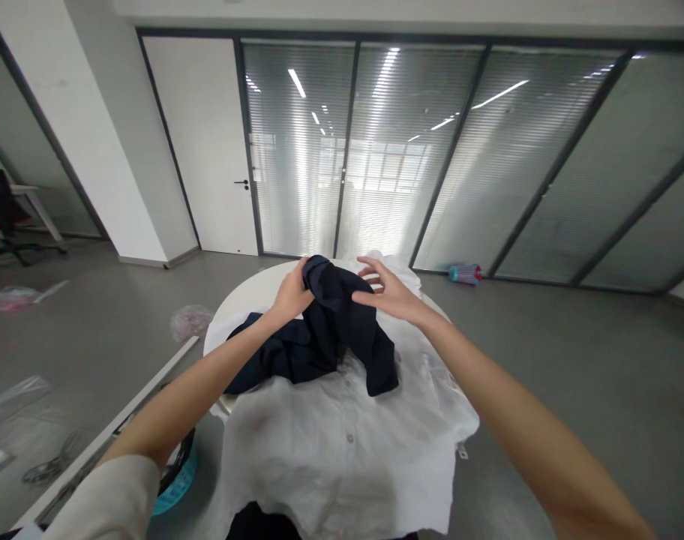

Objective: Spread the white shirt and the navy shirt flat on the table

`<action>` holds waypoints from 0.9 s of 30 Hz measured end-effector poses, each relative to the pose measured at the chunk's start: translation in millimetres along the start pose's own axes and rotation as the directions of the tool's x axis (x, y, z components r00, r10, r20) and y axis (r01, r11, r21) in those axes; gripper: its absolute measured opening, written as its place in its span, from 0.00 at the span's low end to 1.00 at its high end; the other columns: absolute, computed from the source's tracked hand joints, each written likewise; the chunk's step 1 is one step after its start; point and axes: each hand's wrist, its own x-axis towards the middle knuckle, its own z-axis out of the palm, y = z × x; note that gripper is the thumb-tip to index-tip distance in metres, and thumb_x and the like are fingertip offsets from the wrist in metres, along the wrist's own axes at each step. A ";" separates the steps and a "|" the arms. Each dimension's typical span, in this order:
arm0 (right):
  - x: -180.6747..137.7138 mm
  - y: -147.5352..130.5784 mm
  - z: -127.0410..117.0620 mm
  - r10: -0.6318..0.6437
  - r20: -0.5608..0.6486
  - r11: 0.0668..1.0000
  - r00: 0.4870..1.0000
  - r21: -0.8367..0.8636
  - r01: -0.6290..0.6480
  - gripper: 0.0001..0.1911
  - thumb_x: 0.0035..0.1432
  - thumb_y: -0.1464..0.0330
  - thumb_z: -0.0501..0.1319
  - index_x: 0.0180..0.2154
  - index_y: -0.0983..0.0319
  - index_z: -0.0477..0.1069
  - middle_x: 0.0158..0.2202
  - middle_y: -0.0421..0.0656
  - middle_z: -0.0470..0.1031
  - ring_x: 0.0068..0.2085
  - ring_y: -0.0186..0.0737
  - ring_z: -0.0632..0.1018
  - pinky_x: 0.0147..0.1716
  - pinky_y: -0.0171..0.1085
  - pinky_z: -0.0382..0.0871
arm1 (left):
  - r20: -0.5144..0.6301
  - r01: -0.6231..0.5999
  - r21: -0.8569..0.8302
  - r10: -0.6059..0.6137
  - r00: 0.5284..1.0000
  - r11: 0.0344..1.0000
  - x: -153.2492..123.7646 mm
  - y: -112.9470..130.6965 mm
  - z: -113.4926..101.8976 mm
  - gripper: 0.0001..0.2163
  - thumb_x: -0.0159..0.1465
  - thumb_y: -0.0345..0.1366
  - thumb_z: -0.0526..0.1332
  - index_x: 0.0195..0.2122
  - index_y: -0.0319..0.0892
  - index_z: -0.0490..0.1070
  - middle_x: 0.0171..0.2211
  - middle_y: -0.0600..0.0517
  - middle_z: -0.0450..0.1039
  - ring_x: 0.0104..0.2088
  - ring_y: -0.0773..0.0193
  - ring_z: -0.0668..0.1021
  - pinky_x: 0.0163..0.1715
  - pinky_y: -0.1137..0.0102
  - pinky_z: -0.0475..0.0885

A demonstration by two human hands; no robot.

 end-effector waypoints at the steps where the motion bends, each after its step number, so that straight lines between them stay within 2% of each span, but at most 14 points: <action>1: -6.2 4.5 1.3 -0.007 0.020 0.999 1.000 -0.044 0.008 0.33 0.45 0.57 0.71 0.53 0.57 0.69 0.48 0.46 0.74 0.43 0.45 0.77 0.44 0.45 0.72 | -0.002 -0.005 -0.019 0.005 1.000 1.000 -1.1 -0.1 1.6 0.21 0.55 0.29 0.62 0.52 0.41 0.65 0.44 0.46 0.75 0.46 0.52 0.78 0.47 0.61 0.72; 4: -13.2 9.9 0.4 -0.061 -0.046 0.991 0.997 -0.124 0.055 0.13 0.51 0.60 0.64 0.38 0.60 0.75 0.37 0.43 0.77 0.42 0.46 0.77 0.47 0.47 0.70 | 0.082 -0.063 -0.140 0.075 0.994 0.988 -6.0 1.7 9.9 0.34 0.55 0.33 0.66 0.62 0.41 0.55 0.45 0.46 0.74 0.44 0.55 0.78 0.47 0.62 0.72; 6: -8.9 9.1 -11.2 -0.081 -0.194 0.991 0.978 -0.119 0.058 0.09 0.52 0.62 0.61 0.32 0.60 0.75 0.33 0.42 0.77 0.41 0.46 0.77 0.48 0.46 0.70 | 0.226 -0.104 -0.206 0.151 0.962 0.973 -11.7 -2.2 13.0 0.45 0.53 0.37 0.70 0.67 0.41 0.45 0.49 0.44 0.72 0.47 0.54 0.77 0.50 0.61 0.71; 9: 0.1 10.1 -47.0 -0.061 -0.466 0.998 0.883 -0.021 0.058 0.09 0.51 0.62 0.61 0.34 0.58 0.74 0.34 0.41 0.77 0.40 0.44 0.77 0.46 0.43 0.70 | 0.536 -0.120 -0.104 0.157 0.830 0.987 -27.2 -20.6 7.3 0.51 0.46 0.45 0.75 0.68 0.41 0.50 0.57 0.39 0.67 0.56 0.47 0.72 0.56 0.57 0.67; 11: 0.9 18.4 -78.5 -0.008 -0.583 0.997 0.812 0.061 0.054 0.10 0.50 0.63 0.61 0.36 0.58 0.74 0.34 0.41 0.77 0.39 0.43 0.77 0.43 0.42 0.71 | 0.696 -0.088 0.047 0.031 0.717 0.995 -41.1 -37.1 -2.8 0.47 0.47 0.49 0.74 0.66 0.41 0.56 0.59 0.38 0.65 0.57 0.44 0.72 0.56 0.57 0.68; 12: -1.2 26.1 -95.1 0.016 -0.616 0.996 0.788 0.077 0.041 0.10 0.49 0.64 0.62 0.36 0.58 0.74 0.34 0.41 0.77 0.38 0.43 0.77 0.42 0.41 0.71 | 0.729 -0.069 0.118 -0.040 0.683 0.991 -47.9 -44.8 -9.1 0.45 0.48 0.51 0.73 0.65 0.42 0.58 0.59 0.39 0.67 0.55 0.44 0.74 0.54 0.58 0.69; 14: -10.1 48.3 -127.0 0.037 -0.636 0.999 0.771 0.012 -0.037 0.08 0.49 0.66 0.62 0.34 0.58 0.75 0.34 0.42 0.77 0.37 0.44 0.76 0.42 0.41 0.70 | 0.719 -0.046 0.251 -0.155 0.677 0.967 -59.1 -57.0 -22.8 0.37 0.53 0.51 0.70 0.61 0.42 0.64 0.54 0.40 0.72 0.51 0.46 0.76 0.50 0.60 0.71; 18: -35.1 98.4 -163.8 0.181 -0.594 0.888 0.783 -0.243 -0.390 0.05 0.44 0.74 0.63 0.25 0.58 0.75 0.25 0.44 0.74 0.35 0.47 0.73 0.43 0.45 0.67 | 0.604 -0.139 0.506 -0.234 0.762 0.851 -64.4 -63.0 -44.4 0.14 0.61 0.39 0.63 0.47 0.42 0.74 0.42 0.44 0.78 0.44 0.49 0.79 0.44 0.62 0.71; 20: -42.4 106.9 -154.3 0.178 -0.643 0.816 0.745 -0.327 -0.477 0.08 0.42 0.76 0.63 0.26 0.59 0.76 0.27 0.47 0.75 0.38 0.50 0.74 0.45 0.48 0.65 | 0.537 -0.203 0.570 -0.175 0.825 0.796 -58.9 -55.6 -47.0 0.09 0.64 0.33 0.59 0.44 0.42 0.75 0.41 0.45 0.78 0.44 0.50 0.78 0.44 0.62 0.70; 22: -42.7 96.8 -121.9 0.021 -0.641 0.833 0.767 -0.414 -0.368 0.10 0.46 0.73 0.63 0.34 0.60 0.78 0.36 0.50 0.77 0.44 0.52 0.74 0.50 0.50 0.64 | 0.469 -0.256 0.581 -0.061 0.881 0.772 -49.6 -41.0 -43.2 0.10 0.65 0.30 0.56 0.44 0.41 0.75 0.42 0.44 0.76 0.45 0.51 0.77 0.44 0.61 0.69; 23: -40.4 85.8 -98.8 -0.058 -0.533 0.875 0.844 -0.434 -0.214 0.11 0.49 0.70 0.63 0.37 0.60 0.78 0.40 0.50 0.77 0.47 0.51 0.74 0.51 0.50 0.65 | 0.437 -0.284 0.571 0.007 0.899 0.770 -44.1 -31.2 -39.6 0.11 0.64 0.29 0.56 0.44 0.41 0.75 0.43 0.44 0.76 0.46 0.51 0.77 0.45 0.60 0.68; 24: -36.9 72.3 -73.2 -0.108 -0.358 0.913 0.928 -0.405 -0.050 0.13 0.51 0.66 0.63 0.41 0.59 0.77 0.44 0.49 0.77 0.48 0.50 0.74 0.51 0.49 0.67 | 0.411 -0.317 0.548 0.081 0.908 0.774 -38.5 -20.1 -35.4 0.12 0.64 0.27 0.55 0.45 0.41 0.75 0.43 0.44 0.75 0.46 0.51 0.76 0.46 0.59 0.68; 25: -32.7 57.5 -47.1 -0.144 -0.145 0.930 0.979 -0.358 0.084 0.19 0.52 0.63 0.65 0.47 0.58 0.76 0.50 0.48 0.75 0.51 0.50 0.74 0.53 0.49 0.66 | 0.392 -0.358 0.508 0.160 0.906 0.784 -33.0 -8.4 -31.1 0.13 0.63 0.26 0.55 0.45 0.41 0.75 0.44 0.44 0.75 0.46 0.51 0.76 0.47 0.58 0.68; 27: -22.8 29.3 -1.8 -0.176 0.168 0.929 0.970 -0.297 0.220 0.34 0.46 0.59 0.71 0.55 0.56 0.71 0.54 0.47 0.74 0.55 0.52 0.73 0.57 0.51 0.63 | 0.375 -0.466 0.390 0.326 0.868 0.794 -23.7 14.0 -24.4 0.15 0.63 0.25 0.55 0.48 0.43 0.75 0.45 0.45 0.75 0.47 0.53 0.76 0.51 0.57 0.66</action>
